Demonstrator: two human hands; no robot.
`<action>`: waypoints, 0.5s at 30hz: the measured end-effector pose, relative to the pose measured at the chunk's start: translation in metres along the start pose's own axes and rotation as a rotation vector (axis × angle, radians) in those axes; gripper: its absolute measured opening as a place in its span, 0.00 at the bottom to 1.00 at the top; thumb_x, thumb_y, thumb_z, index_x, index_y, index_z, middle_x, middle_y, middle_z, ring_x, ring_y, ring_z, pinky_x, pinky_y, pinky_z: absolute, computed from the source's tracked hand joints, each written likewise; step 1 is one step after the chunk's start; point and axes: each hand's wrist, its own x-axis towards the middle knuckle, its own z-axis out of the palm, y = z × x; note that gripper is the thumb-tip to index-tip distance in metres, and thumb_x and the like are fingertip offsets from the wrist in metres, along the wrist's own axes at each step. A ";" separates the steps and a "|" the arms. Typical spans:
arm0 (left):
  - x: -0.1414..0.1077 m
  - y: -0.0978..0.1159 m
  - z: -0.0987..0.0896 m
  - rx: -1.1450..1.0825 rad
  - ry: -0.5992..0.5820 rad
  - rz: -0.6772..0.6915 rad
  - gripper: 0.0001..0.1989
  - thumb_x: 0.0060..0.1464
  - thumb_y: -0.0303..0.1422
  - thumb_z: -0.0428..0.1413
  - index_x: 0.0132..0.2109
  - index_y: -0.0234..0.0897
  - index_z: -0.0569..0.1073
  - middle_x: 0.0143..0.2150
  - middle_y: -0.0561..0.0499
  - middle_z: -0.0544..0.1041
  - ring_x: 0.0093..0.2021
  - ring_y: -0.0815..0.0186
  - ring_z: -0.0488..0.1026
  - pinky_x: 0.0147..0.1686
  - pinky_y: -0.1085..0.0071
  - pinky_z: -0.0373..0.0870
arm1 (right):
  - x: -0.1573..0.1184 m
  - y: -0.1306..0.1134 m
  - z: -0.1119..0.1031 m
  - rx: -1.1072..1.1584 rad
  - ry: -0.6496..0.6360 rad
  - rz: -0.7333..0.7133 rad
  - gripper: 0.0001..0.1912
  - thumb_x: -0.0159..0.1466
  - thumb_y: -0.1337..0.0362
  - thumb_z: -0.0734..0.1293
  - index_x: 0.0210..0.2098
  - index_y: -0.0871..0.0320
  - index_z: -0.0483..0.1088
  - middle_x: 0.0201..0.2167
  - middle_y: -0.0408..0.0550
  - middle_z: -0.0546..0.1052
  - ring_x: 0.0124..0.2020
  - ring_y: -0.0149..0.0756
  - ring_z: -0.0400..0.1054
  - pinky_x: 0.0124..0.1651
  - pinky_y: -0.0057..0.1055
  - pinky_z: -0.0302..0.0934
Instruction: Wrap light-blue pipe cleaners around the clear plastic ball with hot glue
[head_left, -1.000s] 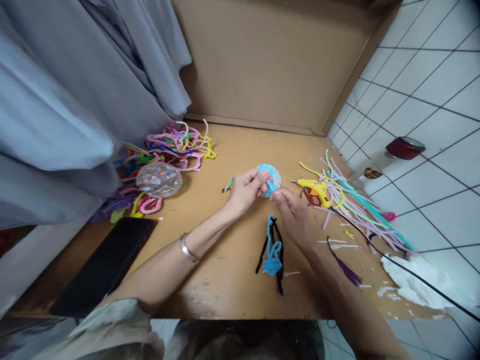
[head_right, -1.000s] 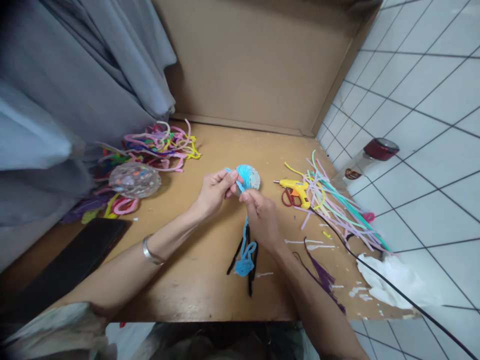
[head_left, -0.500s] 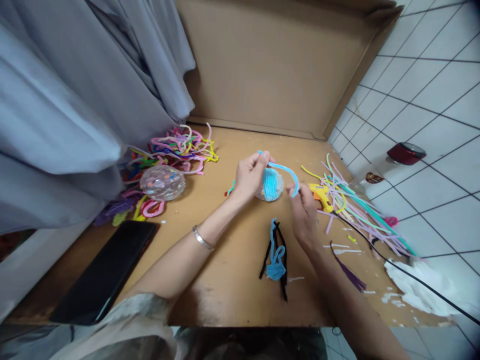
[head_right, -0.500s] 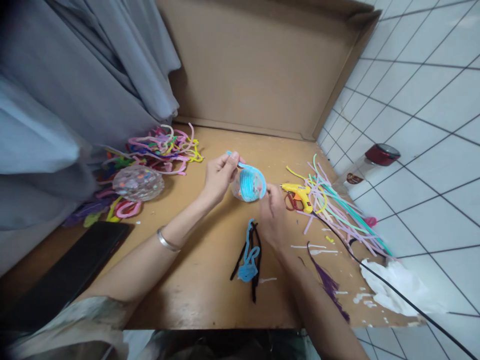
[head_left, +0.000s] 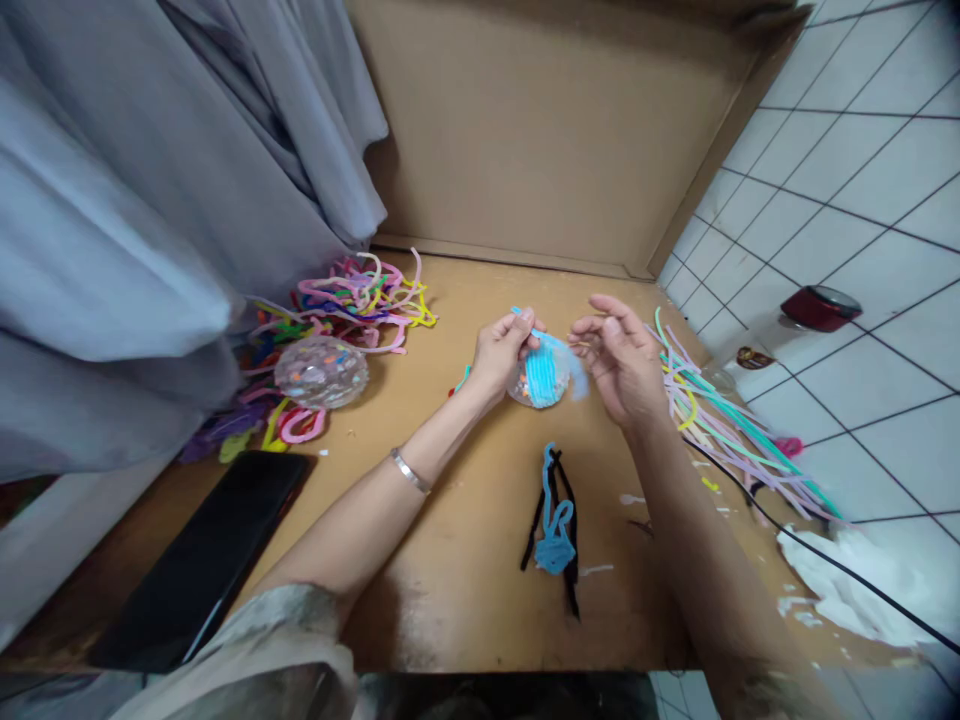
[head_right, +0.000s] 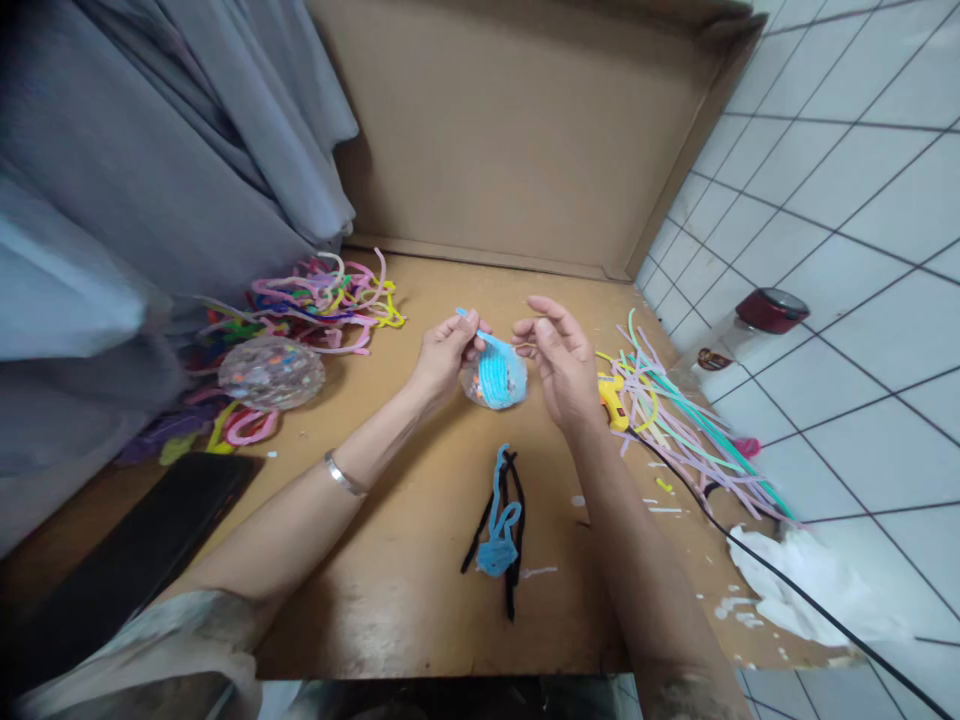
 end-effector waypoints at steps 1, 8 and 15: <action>0.000 0.000 0.002 -0.038 -0.012 -0.022 0.19 0.56 0.46 0.56 0.28 0.34 0.72 0.20 0.57 0.66 0.18 0.77 0.57 0.20 0.78 0.55 | -0.002 0.004 0.002 -0.041 -0.051 -0.035 0.17 0.61 0.55 0.66 0.49 0.50 0.69 0.36 0.44 0.75 0.37 0.33 0.70 0.40 0.31 0.66; -0.001 -0.005 0.011 0.161 -0.056 0.145 0.23 0.56 0.50 0.55 0.24 0.34 0.71 0.21 0.55 0.69 0.23 0.73 0.64 0.25 0.76 0.60 | -0.012 0.013 0.014 -0.673 -0.012 -0.397 0.13 0.63 0.56 0.67 0.45 0.53 0.74 0.37 0.48 0.77 0.39 0.38 0.71 0.45 0.37 0.66; -0.008 -0.009 0.004 0.561 -0.004 0.447 0.17 0.62 0.43 0.50 0.45 0.36 0.75 0.41 0.46 0.78 0.41 0.65 0.72 0.42 0.69 0.67 | -0.012 0.021 0.004 -0.673 0.300 -0.313 0.10 0.63 0.59 0.65 0.30 0.57 0.74 0.26 0.45 0.76 0.29 0.35 0.70 0.35 0.33 0.64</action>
